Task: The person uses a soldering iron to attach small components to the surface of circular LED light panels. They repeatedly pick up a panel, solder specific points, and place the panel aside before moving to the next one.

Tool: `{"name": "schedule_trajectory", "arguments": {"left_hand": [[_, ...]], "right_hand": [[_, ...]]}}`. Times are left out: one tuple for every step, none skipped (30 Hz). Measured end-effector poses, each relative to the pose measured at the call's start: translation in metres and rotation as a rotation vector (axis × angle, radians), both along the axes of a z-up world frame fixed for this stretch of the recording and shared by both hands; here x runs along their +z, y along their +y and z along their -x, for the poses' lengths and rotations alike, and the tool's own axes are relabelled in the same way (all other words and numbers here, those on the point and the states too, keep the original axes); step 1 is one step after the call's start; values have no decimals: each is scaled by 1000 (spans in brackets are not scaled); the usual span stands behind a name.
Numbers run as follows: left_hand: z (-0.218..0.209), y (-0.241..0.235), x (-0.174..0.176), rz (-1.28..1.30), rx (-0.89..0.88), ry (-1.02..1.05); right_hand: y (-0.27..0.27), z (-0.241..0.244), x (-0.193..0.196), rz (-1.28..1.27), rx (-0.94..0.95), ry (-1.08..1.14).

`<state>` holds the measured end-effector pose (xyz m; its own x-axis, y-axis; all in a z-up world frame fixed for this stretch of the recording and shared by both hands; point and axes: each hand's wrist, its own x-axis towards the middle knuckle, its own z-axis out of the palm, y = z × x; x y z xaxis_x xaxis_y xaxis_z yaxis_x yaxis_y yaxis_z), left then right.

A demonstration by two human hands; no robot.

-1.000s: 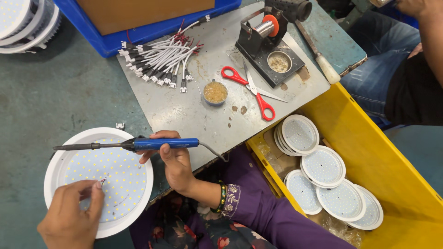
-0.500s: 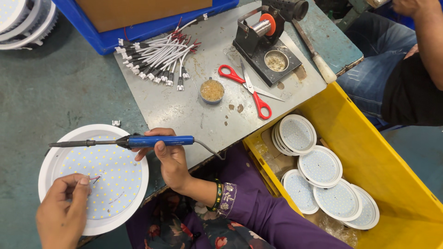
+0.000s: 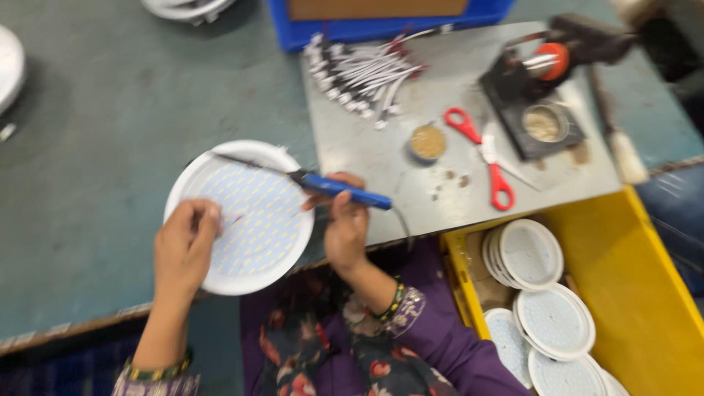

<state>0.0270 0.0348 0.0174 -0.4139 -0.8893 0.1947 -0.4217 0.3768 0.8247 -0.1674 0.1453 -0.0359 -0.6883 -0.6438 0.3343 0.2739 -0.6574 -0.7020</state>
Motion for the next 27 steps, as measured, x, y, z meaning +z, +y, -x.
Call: {"name": "schedule_trajectory", "arguments": {"left_hand": [[2, -4, -2, 18, -25, 69], [-7, -5, -3, 30, -23, 120], [-13, -7, -6, 105, -41, 93], [-16, -10, -12, 37, -16, 117], [-19, -12, -18, -49, -61, 293], [-17, -19, -19, -107, -95, 358], [-17, -22, -17, -163, -128, 425], [-19, -23, -14, -177, -151, 391], [-22, -20, -9, -192, -173, 357], [-21, -19, -2, -207, -216, 328], [-22, -15, 6, -71, -255, 247], [-21, -12, 14, 66, -303, 167], [-19, -9, 21, 204, -348, 87], [-17, -7, 25, 181, -354, 46], [-15, -6, 28, 158, -359, 5], [-15, -5, 29, 127, -362, -39], [-15, -6, 28, 150, -374, -45], [-15, -7, 25, 170, -384, -48], [-16, -8, 23, 190, -393, -51], [-15, -10, 22, 184, -389, -48], [-15, -12, 21, 178, -385, -46], [-14, -14, 21, 176, -380, -44], [-13, -15, 22, 184, -376, -44], [-12, -15, 22, 190, -372, -48], [-10, -15, 21, 195, -367, -51], [-9, -14, 20, 182, -360, -46], [-8, -13, 19, 168, -352, -41]], "right_hand": [[0, 3, 0, -59, -53, 48], [1, 2, -1, -125, -77, 84], [0, 1, -3, -107, -67, 63], [0, 2, -5, -90, -61, 49], [0, 3, -7, -47, -31, 21], [0, 7, -6, 3, -22, -3], [1, 7, -6, 10, -24, 7], [0, 8, -6, 24, -46, 23], [0, 6, -5, 23, -29, 44], [2, 6, -4, 25, -30, 72], [3, 5, -2, 27, -32, 100], [4, 5, 0, 29, -25, 92], [4, 5, 2, 32, -17, 84], [4, 5, 3, 29, -12, 76], [2, 7, 3, 32, -21, 72], [3, 6, 1, 27, -27, 63], [3, 6, -2, 22, -32, 55], [4, 6, -5, 23, -27, 56], [5, 7, -7, 24, -22, 58], [4, 8, -8, 31, -17, 62], [4, 8, -7, 24, -13, 56], [4, 9, -6, 19, -9, 51], [4, 10, -5, 15, -5, 45], [5, 10, -6, 9, -8, 46], [5, 10, -6, 3, -12, 48], [6, 9, -7, -4, -14, 47], [6, 8, -7, -3, -13, 43]]}}
